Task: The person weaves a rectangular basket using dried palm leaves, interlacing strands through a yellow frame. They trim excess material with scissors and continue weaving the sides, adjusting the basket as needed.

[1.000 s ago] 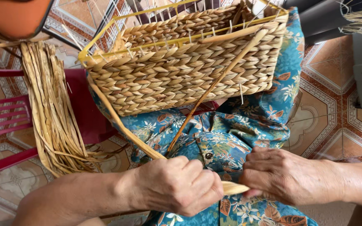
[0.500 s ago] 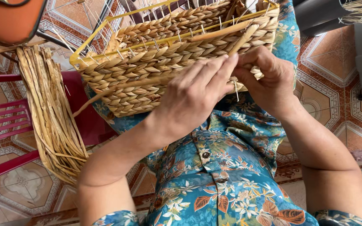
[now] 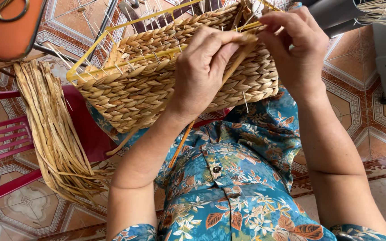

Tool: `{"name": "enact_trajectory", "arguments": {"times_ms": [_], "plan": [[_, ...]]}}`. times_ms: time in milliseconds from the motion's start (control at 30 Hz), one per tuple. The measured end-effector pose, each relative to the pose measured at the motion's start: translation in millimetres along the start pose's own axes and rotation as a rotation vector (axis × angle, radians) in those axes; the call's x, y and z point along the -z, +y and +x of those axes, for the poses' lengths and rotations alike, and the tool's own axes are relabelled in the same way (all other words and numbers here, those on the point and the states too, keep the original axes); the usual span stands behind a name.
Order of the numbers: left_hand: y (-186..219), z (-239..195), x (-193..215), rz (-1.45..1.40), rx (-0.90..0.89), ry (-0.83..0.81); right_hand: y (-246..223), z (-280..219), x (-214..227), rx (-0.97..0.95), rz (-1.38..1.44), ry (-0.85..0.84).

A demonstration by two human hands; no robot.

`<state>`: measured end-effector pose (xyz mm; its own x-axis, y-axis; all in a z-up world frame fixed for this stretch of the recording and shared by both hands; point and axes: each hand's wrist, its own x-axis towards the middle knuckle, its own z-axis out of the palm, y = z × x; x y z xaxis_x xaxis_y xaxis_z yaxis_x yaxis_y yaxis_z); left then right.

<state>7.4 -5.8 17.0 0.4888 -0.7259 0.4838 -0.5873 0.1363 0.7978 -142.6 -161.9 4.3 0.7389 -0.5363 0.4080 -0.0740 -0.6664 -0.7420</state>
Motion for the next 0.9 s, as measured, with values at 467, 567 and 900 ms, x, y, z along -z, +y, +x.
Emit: {"name": "enact_trajectory", "arguments": {"times_ms": [467,567,900], "plan": [[-1.3,5.1,-29.4,0.242,0.174,0.038,21.8,-29.0,-18.8,0.072,-0.012,0.136],[-5.5,6.3,-32.6,0.298,0.147,0.023,22.6,-28.4,-18.1,0.087,-0.015,0.137],[-13.2,10.8,-46.1,0.585,-0.065,0.065,-7.5,11.3,13.1,0.382,-0.387,-0.094]]}}
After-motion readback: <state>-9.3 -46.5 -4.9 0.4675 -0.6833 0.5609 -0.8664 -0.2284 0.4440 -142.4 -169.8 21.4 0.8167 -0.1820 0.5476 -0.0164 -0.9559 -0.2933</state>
